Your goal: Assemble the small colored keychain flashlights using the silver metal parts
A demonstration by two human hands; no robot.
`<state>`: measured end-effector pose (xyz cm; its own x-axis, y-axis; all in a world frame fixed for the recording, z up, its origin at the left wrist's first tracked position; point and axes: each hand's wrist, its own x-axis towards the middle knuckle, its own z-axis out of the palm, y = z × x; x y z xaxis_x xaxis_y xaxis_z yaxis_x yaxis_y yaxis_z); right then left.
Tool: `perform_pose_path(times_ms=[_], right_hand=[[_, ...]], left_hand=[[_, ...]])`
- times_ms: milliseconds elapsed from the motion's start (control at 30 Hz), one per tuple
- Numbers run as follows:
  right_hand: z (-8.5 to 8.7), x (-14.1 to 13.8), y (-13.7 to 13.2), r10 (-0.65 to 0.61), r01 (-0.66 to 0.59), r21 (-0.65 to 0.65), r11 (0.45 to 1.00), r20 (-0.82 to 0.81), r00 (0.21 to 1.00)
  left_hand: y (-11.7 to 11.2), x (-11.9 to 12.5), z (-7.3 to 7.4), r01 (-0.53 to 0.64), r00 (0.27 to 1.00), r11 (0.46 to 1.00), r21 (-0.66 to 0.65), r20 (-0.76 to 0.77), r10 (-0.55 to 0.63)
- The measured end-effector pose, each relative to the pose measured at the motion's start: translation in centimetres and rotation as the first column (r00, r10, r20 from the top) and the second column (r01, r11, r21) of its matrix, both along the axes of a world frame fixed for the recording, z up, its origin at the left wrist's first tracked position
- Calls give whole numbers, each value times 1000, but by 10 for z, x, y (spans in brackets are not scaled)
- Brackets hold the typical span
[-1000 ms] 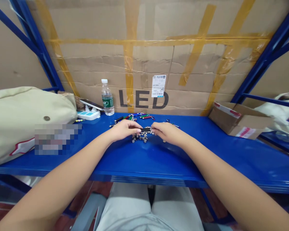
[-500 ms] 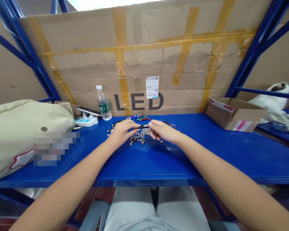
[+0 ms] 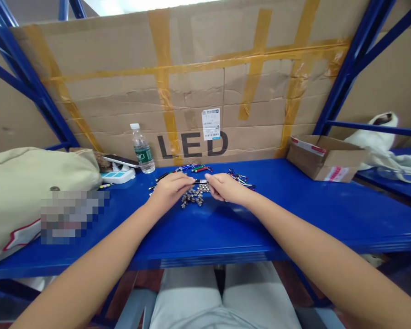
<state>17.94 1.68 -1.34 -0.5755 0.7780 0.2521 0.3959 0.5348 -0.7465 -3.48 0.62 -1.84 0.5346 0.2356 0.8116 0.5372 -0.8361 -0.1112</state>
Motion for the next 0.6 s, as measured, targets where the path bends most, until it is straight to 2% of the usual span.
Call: perform_pose_path(times_ms=[100,167,200,267,300,367,433,500,567,600], right_hand=[[-2,0,2,79,-97,-190,977,-100,992],[-4,0,5,68,-81,-198,977,-71,995],[-4,1,7,37,-40,-142,989,-27,999],[-4,2,9,-76,68,101,993,82,994],[-3,3,9,-145,108,247,963,137,980],[0,5,9,-265,120,477,871,249,931],[3,5,7,-345,84,578,812,358,868],[5,5,5,-387,53,620,783,419,822],[5,4,4,-391,29,637,770,436,810],[4,3,4,-377,16,636,772,437,817]], left_hand=[[0,-1,-1,-29,998,995,100,-49,34],[2,-1,-2,-42,998,999,26,-42,43],[3,0,-2,-48,999,998,-49,-23,47],[6,2,-3,-67,995,966,-249,52,82],[7,2,-3,-66,989,930,-361,97,107],[9,2,-2,-29,971,826,-563,182,158],[9,0,-1,35,957,710,-703,228,180],[8,-2,0,79,955,632,-771,240,174],[7,-4,1,93,959,610,-787,236,158],[6,-4,1,90,962,620,-780,230,149]])
